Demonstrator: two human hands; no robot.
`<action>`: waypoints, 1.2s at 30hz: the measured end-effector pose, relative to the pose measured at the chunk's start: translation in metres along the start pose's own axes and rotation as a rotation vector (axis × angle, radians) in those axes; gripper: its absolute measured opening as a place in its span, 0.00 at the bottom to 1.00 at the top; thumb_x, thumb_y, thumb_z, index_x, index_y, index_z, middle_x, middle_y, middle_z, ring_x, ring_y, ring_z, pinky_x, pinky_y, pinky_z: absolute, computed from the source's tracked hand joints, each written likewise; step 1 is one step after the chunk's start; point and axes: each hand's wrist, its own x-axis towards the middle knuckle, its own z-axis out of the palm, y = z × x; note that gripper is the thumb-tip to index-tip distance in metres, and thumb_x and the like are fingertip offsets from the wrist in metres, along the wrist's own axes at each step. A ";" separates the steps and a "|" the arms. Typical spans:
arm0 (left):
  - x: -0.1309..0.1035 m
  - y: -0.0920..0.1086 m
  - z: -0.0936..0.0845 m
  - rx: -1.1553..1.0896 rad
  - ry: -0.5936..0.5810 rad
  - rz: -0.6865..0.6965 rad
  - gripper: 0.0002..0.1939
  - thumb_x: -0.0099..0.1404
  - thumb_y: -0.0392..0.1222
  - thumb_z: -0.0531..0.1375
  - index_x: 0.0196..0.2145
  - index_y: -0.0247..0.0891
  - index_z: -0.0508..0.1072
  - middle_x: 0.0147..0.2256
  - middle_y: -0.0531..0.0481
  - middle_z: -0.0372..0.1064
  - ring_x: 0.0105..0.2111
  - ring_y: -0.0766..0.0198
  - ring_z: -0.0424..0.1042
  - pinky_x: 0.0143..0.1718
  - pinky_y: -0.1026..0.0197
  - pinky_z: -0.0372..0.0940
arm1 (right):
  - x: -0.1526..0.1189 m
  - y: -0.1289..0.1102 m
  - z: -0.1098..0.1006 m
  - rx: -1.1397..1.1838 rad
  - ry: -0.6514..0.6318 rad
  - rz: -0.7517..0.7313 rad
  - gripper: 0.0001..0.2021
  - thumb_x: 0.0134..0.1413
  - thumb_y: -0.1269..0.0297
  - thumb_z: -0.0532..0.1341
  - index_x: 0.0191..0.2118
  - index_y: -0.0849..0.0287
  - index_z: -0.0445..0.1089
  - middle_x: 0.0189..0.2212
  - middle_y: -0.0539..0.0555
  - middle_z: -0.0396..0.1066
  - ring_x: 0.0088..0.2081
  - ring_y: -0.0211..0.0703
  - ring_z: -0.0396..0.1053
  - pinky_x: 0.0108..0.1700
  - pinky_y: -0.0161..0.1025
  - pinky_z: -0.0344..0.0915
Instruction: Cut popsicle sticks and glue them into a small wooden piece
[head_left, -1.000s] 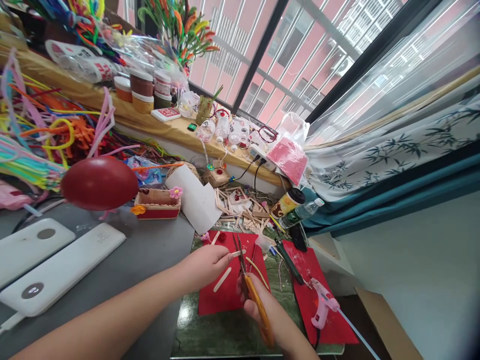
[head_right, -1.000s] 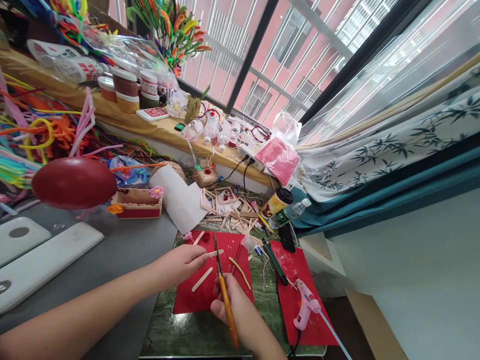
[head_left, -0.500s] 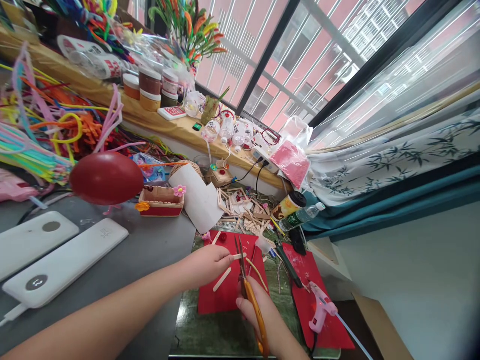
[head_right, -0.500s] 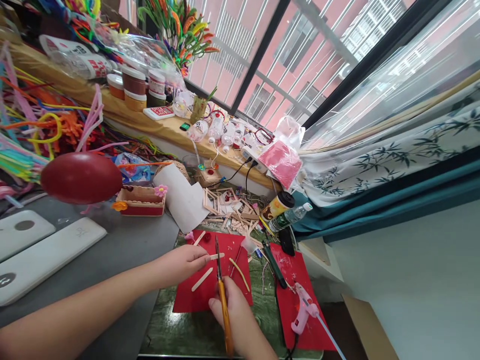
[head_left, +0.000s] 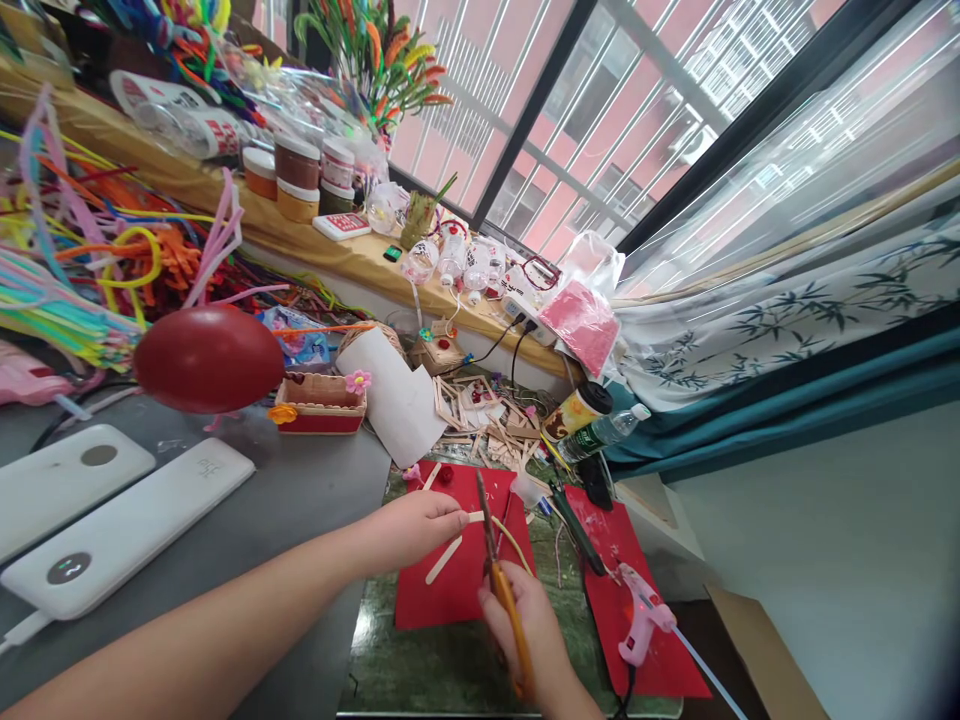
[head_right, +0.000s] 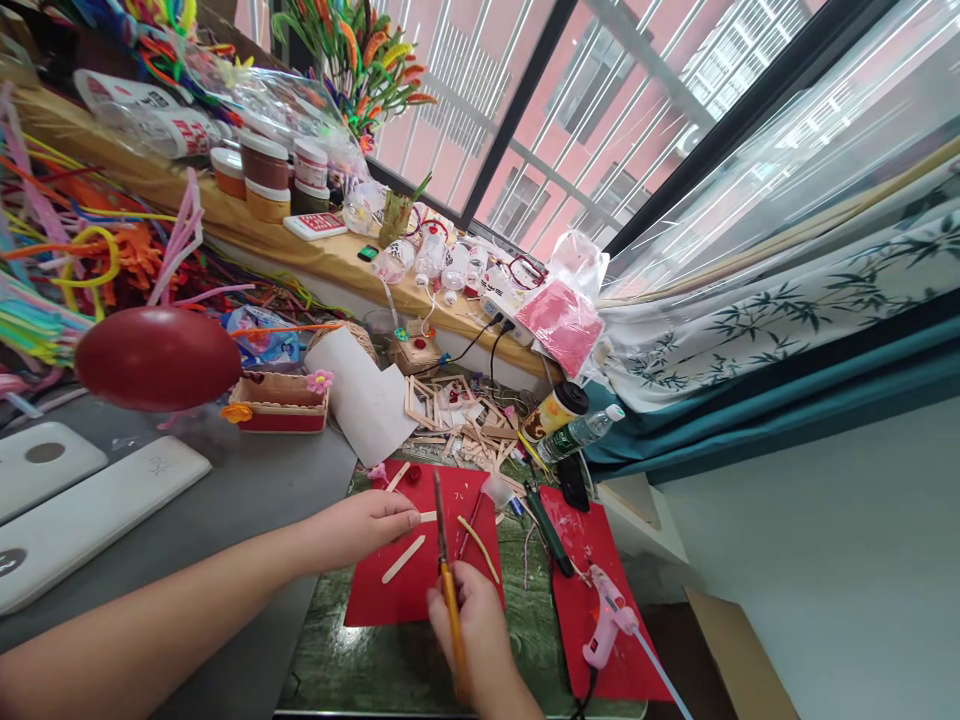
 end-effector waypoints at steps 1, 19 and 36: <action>0.000 0.000 -0.001 -0.006 -0.001 0.001 0.22 0.69 0.58 0.51 0.24 0.40 0.61 0.23 0.56 0.57 0.26 0.64 0.55 0.27 0.61 0.49 | 0.000 0.000 -0.002 0.000 0.024 0.015 0.14 0.54 0.51 0.63 0.33 0.56 0.65 0.23 0.49 0.66 0.23 0.41 0.64 0.25 0.37 0.62; -0.012 0.010 0.010 0.067 -0.042 0.315 0.24 0.76 0.56 0.44 0.28 0.39 0.60 0.26 0.55 0.58 0.28 0.65 0.59 0.32 0.62 0.53 | -0.010 -0.027 -0.035 -0.067 0.134 -0.263 0.13 0.59 0.58 0.65 0.48 0.54 0.76 0.45 0.60 0.74 0.45 0.53 0.73 0.50 0.47 0.70; -0.010 0.021 0.008 -0.195 -0.440 0.171 0.18 0.67 0.56 0.62 0.40 0.38 0.80 0.35 0.50 0.74 0.35 0.62 0.68 0.39 0.62 0.63 | 0.005 -0.066 -0.060 0.083 -0.205 -0.460 0.07 0.62 0.58 0.66 0.37 0.56 0.78 0.36 0.53 0.76 0.40 0.45 0.73 0.45 0.41 0.68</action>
